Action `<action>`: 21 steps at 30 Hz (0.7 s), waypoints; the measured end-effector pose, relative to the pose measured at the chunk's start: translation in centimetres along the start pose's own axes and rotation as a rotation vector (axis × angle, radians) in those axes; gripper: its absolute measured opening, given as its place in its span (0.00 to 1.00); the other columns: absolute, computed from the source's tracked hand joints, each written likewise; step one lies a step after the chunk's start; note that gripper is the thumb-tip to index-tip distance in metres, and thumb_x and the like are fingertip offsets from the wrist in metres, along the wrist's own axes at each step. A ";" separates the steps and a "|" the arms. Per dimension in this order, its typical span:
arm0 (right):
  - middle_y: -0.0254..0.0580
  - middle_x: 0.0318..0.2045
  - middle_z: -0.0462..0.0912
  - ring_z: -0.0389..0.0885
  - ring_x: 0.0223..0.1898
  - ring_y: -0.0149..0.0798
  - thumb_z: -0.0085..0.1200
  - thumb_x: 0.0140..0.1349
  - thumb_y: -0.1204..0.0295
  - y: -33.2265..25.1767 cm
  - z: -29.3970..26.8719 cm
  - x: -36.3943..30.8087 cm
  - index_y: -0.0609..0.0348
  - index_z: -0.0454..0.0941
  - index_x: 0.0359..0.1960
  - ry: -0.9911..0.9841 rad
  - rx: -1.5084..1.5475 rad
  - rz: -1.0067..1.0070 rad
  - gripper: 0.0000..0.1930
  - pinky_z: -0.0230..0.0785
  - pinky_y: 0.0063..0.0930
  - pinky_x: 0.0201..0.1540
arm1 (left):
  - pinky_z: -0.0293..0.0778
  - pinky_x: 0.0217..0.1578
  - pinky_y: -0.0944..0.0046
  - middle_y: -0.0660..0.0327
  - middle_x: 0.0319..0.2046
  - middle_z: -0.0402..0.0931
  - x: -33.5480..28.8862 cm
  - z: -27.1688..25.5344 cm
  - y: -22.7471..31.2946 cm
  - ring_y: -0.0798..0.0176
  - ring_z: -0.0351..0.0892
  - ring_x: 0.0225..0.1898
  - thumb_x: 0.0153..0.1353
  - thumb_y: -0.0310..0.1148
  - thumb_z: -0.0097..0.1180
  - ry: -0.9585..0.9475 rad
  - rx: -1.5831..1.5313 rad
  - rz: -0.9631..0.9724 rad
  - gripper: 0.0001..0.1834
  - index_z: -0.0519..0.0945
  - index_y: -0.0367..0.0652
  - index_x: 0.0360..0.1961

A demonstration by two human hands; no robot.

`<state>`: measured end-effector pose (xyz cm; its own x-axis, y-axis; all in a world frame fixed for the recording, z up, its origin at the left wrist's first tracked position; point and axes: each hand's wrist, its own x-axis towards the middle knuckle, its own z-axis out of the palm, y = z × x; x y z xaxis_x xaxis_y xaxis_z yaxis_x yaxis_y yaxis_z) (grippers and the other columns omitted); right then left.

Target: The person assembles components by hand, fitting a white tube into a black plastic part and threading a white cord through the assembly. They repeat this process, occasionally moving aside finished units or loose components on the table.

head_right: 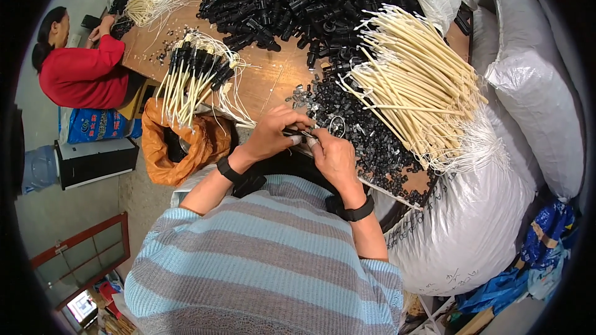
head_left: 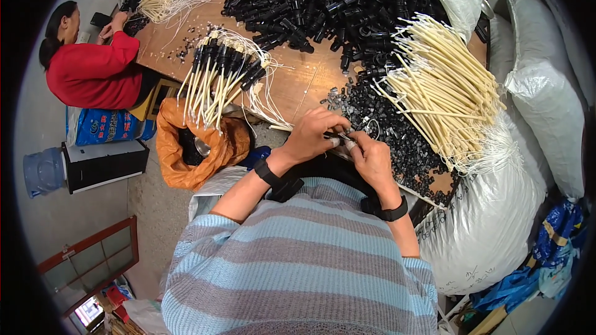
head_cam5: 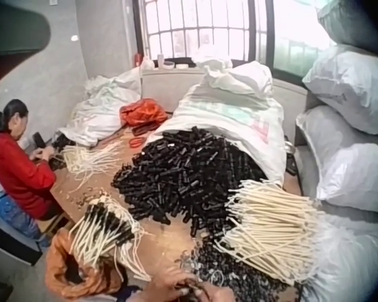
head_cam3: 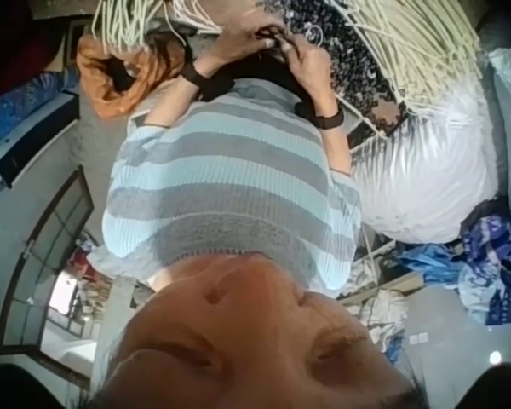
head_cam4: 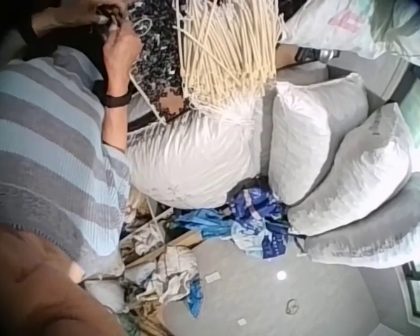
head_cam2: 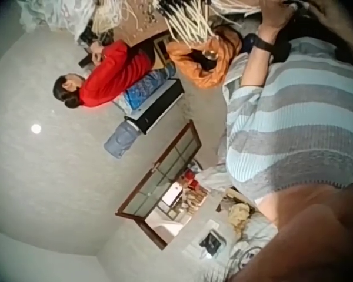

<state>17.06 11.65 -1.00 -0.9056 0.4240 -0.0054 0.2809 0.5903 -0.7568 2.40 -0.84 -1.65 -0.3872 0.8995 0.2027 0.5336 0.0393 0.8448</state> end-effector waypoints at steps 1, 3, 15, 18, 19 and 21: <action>0.52 0.23 0.81 0.82 0.24 0.50 0.55 0.57 0.74 -0.2 -0.1 0.1 0.60 0.80 0.40 0.002 -0.034 -0.019 0.10 0.71 0.37 0.28 | 0.69 0.39 0.61 0.64 0.29 0.77 0.0 0.0 -0.2 0.58 0.74 0.34 0.40 0.18 0.60 -0.010 0.021 0.019 0.16 0.81 0.44 0.34; 0.52 0.24 0.81 0.82 0.24 0.50 0.56 0.57 0.74 -0.1 -0.1 0.0 0.60 0.80 0.41 0.005 -0.043 -0.035 0.10 0.71 0.36 0.28 | 0.70 0.39 0.61 0.63 0.28 0.77 -0.1 0.3 -0.5 0.58 0.74 0.34 0.40 0.18 0.60 0.032 0.012 0.033 0.14 0.81 0.44 0.31; 0.37 0.19 0.78 0.73 0.21 0.24 0.55 0.60 0.75 -0.1 -0.5 -0.1 0.63 0.82 0.37 0.181 0.148 0.046 0.07 0.64 0.22 0.24 | 0.72 0.38 0.61 0.58 0.32 0.78 1.6 -1.0 -2.6 0.56 0.77 0.35 0.43 0.18 0.59 0.238 0.133 -0.088 0.14 0.81 0.38 0.35; 0.27 0.17 0.72 0.64 0.21 0.19 0.55 0.59 0.75 0.7 -0.8 -0.1 0.64 0.82 0.36 0.247 0.258 0.146 0.06 0.56 0.18 0.23 | 0.74 0.35 0.64 0.58 0.33 0.80 2.8 -1.6 -5.1 0.63 0.78 0.33 0.46 0.17 0.55 0.165 0.283 -0.085 0.16 0.81 0.38 0.39; 0.25 0.17 0.72 0.63 0.20 0.18 0.55 0.60 0.75 0.8 -0.9 -0.2 0.64 0.82 0.36 0.250 0.284 0.190 0.06 0.56 0.17 0.23 | 0.73 0.34 0.65 0.58 0.33 0.80 3.2 -1.6 -5.1 0.64 0.78 0.32 0.47 0.16 0.54 0.185 0.196 -0.142 0.16 0.81 0.38 0.40; 0.21 0.17 0.69 0.61 0.21 0.17 0.56 0.60 0.75 1.2 -0.8 -0.3 0.63 0.82 0.35 0.268 0.354 0.260 0.06 0.53 0.17 0.23 | 0.74 0.33 0.68 0.58 0.33 0.81 3.3 -1.9 -5.1 0.67 0.78 0.31 0.49 0.14 0.50 0.233 0.174 -0.237 0.15 0.81 0.34 0.38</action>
<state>17.91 12.80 -1.34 -0.6939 0.7145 -0.0897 0.3186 0.1929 -0.9280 -3.07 1.09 -4.37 -0.6653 0.7341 0.1357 0.5209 0.3262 0.7889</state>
